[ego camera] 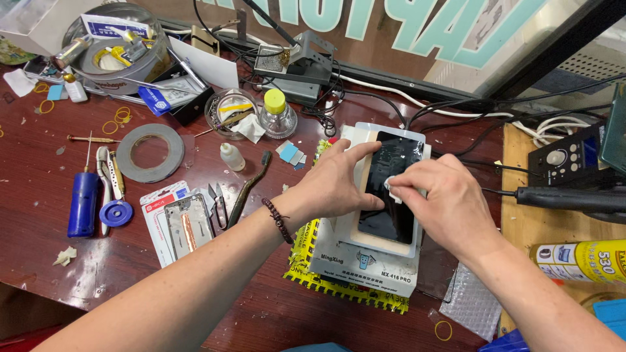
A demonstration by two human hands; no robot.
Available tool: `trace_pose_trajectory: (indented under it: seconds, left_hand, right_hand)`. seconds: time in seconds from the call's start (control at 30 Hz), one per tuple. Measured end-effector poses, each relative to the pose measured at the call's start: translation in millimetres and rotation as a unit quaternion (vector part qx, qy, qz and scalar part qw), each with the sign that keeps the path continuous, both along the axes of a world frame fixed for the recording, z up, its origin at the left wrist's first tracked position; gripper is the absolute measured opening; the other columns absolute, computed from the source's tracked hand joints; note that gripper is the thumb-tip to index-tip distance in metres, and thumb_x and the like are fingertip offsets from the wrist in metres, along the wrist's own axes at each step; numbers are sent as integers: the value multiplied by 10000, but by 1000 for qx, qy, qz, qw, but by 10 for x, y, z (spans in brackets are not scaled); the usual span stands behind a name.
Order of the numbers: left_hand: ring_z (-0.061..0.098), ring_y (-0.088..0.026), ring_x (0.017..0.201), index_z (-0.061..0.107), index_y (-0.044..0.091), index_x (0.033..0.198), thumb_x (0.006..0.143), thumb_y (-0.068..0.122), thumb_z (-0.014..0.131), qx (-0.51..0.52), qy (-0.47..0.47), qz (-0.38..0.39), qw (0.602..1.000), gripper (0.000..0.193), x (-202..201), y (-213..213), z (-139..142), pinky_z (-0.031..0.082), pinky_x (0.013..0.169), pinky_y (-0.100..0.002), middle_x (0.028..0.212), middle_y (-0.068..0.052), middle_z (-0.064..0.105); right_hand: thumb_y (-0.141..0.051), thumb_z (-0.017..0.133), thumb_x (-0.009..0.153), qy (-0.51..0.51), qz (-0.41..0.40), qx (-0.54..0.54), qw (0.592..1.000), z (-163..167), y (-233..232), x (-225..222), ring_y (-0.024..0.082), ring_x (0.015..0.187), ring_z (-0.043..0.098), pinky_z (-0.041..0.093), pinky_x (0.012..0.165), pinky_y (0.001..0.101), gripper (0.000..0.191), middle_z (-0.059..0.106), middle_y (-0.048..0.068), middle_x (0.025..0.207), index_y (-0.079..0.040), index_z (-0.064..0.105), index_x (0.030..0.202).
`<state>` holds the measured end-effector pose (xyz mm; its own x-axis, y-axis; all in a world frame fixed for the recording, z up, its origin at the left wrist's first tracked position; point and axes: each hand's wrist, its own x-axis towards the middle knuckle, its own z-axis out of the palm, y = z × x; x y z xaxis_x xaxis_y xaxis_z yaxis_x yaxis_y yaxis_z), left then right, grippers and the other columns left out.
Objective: The person cleans a phone screen with a wipe, peels the protective liner off a new screen assembly, aligns it over the phone frame resting on a box, and presses it into place. They then lift the assembled phone, turn it over, and press along the edges while checking the fit.
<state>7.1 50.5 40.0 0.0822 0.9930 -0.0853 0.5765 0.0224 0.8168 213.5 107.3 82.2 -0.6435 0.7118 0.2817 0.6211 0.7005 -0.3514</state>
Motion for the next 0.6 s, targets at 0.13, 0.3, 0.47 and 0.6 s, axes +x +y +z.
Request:
trace_pose_trajectory:
  seconds: [0.13, 0.3, 0.47, 0.6]
  left_hand:
    - [398, -449, 1411, 463, 182, 1501, 607, 364, 946, 40, 21, -4, 999, 1032, 11, 1, -14, 394, 1134, -466, 1480, -302, 414]
    - [499, -406, 1362, 452, 185, 1505, 598, 372, 907, 10, 15, 1, 1000, 1032, 41, -5, -13, 433, 1128, -437, 1418, -242, 514]
    - [451, -433, 1343, 455, 165, 1506, 605, 344, 957, 45, 25, 1, 999, 1047, 40, -12, -17, 419, 1096, -446, 1422, -271, 443]
    - [538, -366, 1276, 445, 148, 1509, 602, 342, 937, 33, 17, -1, 999, 1050, 44, 1, -21, 463, 1071, -424, 1313, -183, 539]
  right_hand:
    - [-198, 804, 813, -23, -36, 17, 999, 63, 77, -29, 295, 901, 647, 525, 828, 420, 102, 766, 55, 962, -130, 820, 888]
    - [-206, 791, 785, -25, -12, -8, 1000, -4, 159, 3, 293, 889, 662, 540, 830, 421, 105, 770, 54, 924, -126, 807, 851]
    - [-238, 790, 807, -40, -85, -40, 995, -28, 170, 25, 298, 886, 683, 546, 817, 432, 136, 752, 91, 911, -130, 808, 888]
    - [-244, 789, 780, -41, -62, -58, 996, 9, 107, -16, 292, 865, 708, 559, 801, 418, 133, 761, 89, 865, -132, 809, 849]
